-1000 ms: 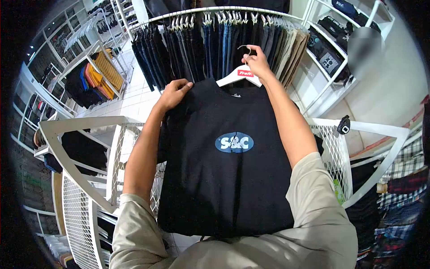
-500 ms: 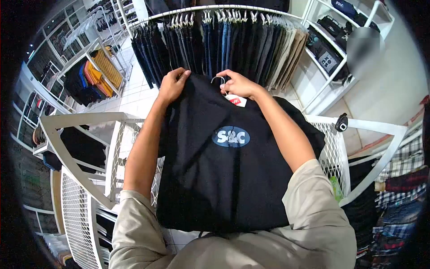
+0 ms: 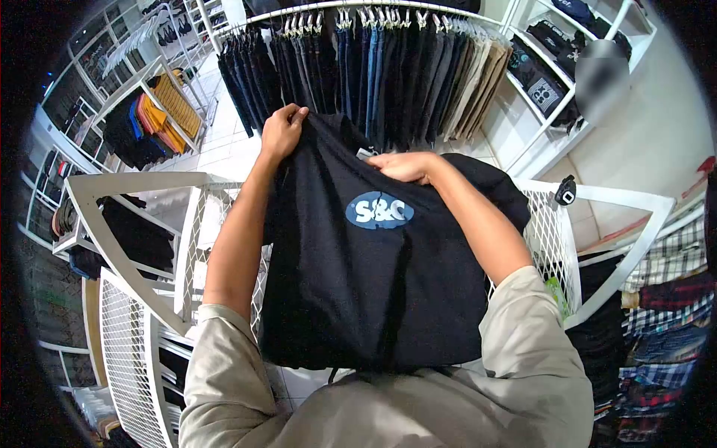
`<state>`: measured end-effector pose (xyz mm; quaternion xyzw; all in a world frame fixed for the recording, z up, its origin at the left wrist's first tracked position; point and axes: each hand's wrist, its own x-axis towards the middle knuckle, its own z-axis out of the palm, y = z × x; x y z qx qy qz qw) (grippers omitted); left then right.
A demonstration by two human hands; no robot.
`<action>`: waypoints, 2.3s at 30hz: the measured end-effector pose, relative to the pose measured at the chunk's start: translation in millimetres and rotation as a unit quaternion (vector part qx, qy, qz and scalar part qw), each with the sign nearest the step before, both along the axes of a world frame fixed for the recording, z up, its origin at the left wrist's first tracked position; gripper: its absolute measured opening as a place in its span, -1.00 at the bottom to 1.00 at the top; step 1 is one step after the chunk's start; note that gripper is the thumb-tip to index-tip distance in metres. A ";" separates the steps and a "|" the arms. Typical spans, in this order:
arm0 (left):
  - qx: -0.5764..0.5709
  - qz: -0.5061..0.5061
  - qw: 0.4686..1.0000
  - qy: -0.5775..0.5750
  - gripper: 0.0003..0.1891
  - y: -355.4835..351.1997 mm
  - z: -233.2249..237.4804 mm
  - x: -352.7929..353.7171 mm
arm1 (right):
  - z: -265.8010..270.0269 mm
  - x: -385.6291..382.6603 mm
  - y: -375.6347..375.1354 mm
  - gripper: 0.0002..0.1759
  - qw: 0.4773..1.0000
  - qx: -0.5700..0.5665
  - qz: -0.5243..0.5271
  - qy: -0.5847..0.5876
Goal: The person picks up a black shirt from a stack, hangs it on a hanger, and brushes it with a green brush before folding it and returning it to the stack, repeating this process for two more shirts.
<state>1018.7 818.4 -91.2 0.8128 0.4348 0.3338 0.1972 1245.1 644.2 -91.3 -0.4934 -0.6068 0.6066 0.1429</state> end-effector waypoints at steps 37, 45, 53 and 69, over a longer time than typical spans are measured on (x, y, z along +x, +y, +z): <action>-0.034 -0.058 0.992 0.108 -0.53 -380.0 -5.9 -85.8 | -24.2 139.1 -136.8 -0.68 0.667 0.354 -0.401 -0.519; -0.094 0.019 0.993 -0.063 -0.75 -430.7 5.6 -155.0 | 14.7 -20.2 -260.0 -0.77 0.726 0.420 -0.480 -0.256; -0.126 0.003 0.991 0.033 -0.48 -497.9 -76.8 -184.5 | -59.5 -203.8 -411.7 -0.90 0.728 0.400 -0.538 -0.140; -0.227 -0.087 0.966 -0.084 -0.56 -507.8 -39.2 -185.3 | -107.1 -273.9 -467.2 -0.46 0.753 0.457 -0.382 -0.279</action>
